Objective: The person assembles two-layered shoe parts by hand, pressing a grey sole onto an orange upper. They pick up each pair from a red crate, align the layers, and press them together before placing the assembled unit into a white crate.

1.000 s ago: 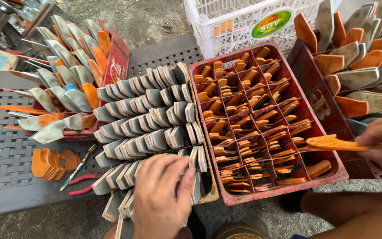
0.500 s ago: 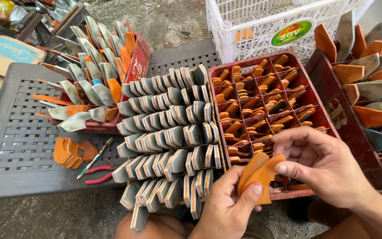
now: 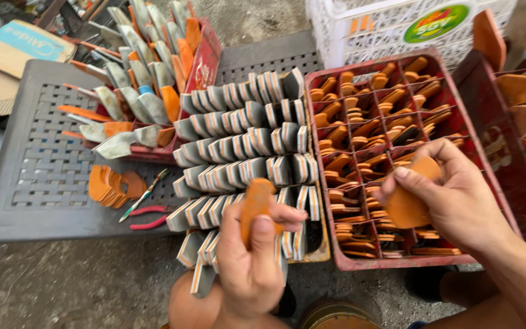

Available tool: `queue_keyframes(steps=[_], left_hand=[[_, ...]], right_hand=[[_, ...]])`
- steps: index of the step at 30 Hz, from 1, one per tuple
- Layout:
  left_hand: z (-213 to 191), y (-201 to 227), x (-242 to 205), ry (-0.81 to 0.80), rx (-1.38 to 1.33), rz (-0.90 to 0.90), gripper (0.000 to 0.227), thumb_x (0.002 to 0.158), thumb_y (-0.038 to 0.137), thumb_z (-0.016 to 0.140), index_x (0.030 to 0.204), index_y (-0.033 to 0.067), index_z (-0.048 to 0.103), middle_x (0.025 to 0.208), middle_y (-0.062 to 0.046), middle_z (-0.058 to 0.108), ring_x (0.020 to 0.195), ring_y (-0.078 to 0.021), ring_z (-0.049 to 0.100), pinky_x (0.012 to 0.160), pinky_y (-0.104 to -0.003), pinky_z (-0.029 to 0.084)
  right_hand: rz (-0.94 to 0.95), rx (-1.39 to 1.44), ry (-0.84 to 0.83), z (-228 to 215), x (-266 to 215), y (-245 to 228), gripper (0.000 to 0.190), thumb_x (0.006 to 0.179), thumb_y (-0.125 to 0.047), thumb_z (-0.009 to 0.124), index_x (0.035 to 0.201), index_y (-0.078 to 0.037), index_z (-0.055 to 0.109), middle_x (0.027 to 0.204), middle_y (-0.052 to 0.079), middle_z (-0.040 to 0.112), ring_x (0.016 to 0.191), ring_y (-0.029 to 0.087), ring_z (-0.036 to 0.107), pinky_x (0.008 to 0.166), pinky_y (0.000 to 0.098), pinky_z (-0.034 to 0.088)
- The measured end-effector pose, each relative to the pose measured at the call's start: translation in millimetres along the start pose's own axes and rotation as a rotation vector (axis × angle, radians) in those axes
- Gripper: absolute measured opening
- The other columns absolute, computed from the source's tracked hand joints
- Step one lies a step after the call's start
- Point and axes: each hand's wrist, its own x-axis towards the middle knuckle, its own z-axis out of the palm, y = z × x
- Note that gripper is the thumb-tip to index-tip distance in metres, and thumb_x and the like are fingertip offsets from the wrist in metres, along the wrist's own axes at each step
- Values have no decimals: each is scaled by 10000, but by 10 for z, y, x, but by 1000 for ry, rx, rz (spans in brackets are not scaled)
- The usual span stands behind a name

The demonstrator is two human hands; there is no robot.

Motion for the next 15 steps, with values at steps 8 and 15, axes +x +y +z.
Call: queue_keyframes(steps=[8, 15], left_hand=[[-565, 9, 190, 247, 582, 149, 356, 912, 171, 868, 697, 24, 625, 601, 7, 605, 563, -23, 503, 501, -197, 401], [-479, 114, 306, 286, 632, 243, 301, 866, 170, 861, 982, -4, 645, 774, 0, 657, 689, -34, 586, 616, -209, 509]], right_hand=[[301, -1163, -119, 374, -202, 16, 236, 1032, -313, 629, 1094, -86, 645, 713, 145, 654, 638, 233, 666, 595, 326, 529], [274, -799, -209, 390, -182, 181, 334, 926, -354, 713, 1053, -72, 588, 637, 111, 601, 588, 232, 584, 513, 403, 529]])
